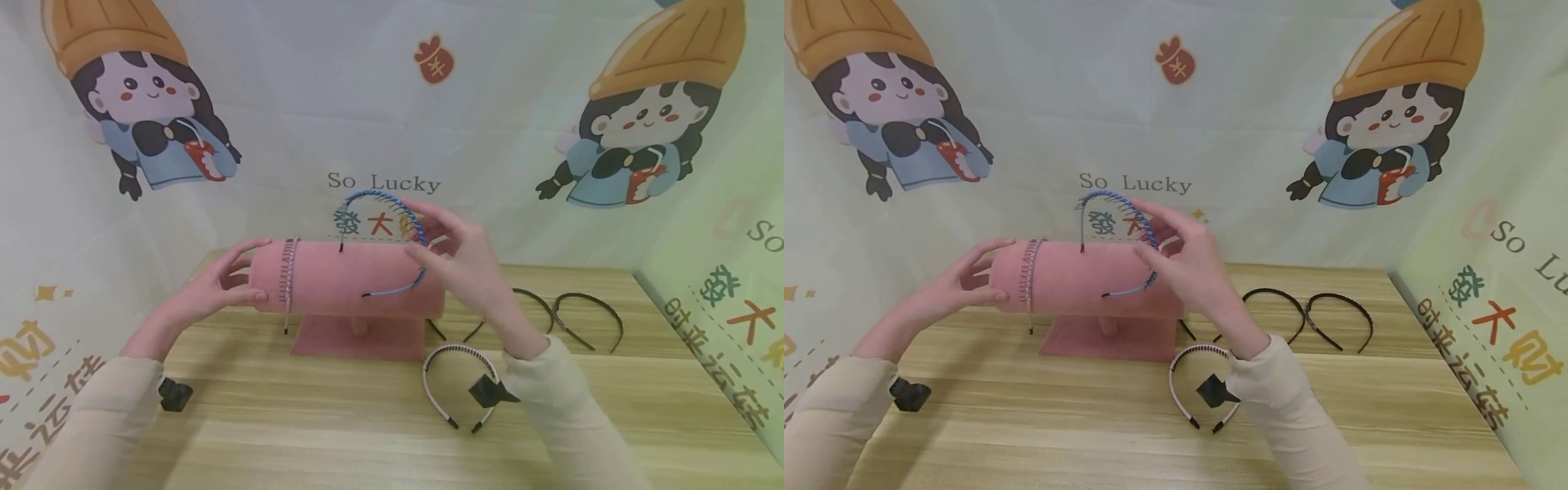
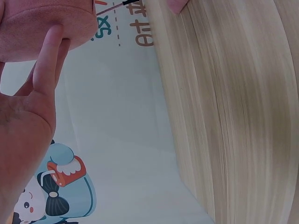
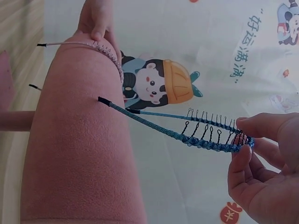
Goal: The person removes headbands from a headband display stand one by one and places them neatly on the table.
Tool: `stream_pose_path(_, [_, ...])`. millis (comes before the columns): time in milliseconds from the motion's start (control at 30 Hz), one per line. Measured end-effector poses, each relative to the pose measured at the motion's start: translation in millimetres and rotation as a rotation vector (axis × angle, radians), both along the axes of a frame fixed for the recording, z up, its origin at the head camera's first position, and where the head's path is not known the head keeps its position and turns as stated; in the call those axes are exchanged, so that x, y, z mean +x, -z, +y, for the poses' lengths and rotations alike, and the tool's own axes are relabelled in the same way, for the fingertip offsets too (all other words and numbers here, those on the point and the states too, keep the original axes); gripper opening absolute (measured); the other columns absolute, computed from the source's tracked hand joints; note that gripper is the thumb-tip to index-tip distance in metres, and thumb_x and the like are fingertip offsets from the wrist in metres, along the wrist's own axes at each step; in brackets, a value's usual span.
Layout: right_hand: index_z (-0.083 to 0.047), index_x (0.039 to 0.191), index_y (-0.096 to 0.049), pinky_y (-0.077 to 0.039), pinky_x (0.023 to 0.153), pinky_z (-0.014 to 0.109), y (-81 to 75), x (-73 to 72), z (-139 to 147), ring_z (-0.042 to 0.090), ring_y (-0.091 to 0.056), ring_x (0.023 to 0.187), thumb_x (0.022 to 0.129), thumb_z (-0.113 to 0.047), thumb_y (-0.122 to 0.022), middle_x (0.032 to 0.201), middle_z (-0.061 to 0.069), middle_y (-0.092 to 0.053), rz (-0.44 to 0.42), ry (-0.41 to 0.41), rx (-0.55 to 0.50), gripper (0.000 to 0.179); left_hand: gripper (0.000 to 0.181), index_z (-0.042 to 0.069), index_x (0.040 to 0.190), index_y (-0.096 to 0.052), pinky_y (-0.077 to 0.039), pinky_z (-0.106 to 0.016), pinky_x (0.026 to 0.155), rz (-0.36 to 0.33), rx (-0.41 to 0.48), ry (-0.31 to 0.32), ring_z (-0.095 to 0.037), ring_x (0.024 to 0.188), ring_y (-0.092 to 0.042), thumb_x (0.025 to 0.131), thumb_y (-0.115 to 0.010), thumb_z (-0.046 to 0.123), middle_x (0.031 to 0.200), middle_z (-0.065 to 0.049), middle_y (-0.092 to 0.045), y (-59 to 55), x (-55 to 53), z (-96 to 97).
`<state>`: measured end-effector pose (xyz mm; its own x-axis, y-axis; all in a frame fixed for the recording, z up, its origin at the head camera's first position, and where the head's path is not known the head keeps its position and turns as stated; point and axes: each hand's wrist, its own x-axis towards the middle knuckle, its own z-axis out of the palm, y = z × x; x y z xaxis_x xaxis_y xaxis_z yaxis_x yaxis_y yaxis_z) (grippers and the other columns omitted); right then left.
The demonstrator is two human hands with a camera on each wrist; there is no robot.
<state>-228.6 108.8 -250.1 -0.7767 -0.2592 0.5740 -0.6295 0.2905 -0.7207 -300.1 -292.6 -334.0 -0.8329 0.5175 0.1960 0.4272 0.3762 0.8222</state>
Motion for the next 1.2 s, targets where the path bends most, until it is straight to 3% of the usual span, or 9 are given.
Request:
stream_pose_path(700, [-0.013, 0.134, -0.063, -0.053, 0.075, 0.013, -0.9, 7.2, 25, 0.015, -0.065, 0.08, 0.085, -0.003, -0.075, 0.098, 0.013, -0.073, 0.166, 0.146, 0.13, 0.052, 0.082, 0.026, 0.157, -0.022, -0.058, -0.029, 0.084, 0.037, -0.031, 0.018, -0.001, 0.113, -0.062, 0.092, -0.065, 0.0, 0.136, 0.01, -0.049, -0.6, -0.7, -0.5])
stream_pose_path(1200, [-0.012, 0.128, -0.067, -0.053, 0.076, 0.012, -8.3, 11.2, 48, -0.005, -0.065, 0.083, 0.087, -0.004, -0.073, 0.102, 0.009, -0.076, 0.202, 0.165, 0.112, 0.042, 0.082, 0.026, 0.156, -0.023, -0.058, -0.03, 0.083, 0.022, -0.021, 0.007, -0.003, 0.113, -0.063, 0.091, -0.065, 0.0, 0.136, 0.009, -0.049, -1.4, 0.1, -0.6])
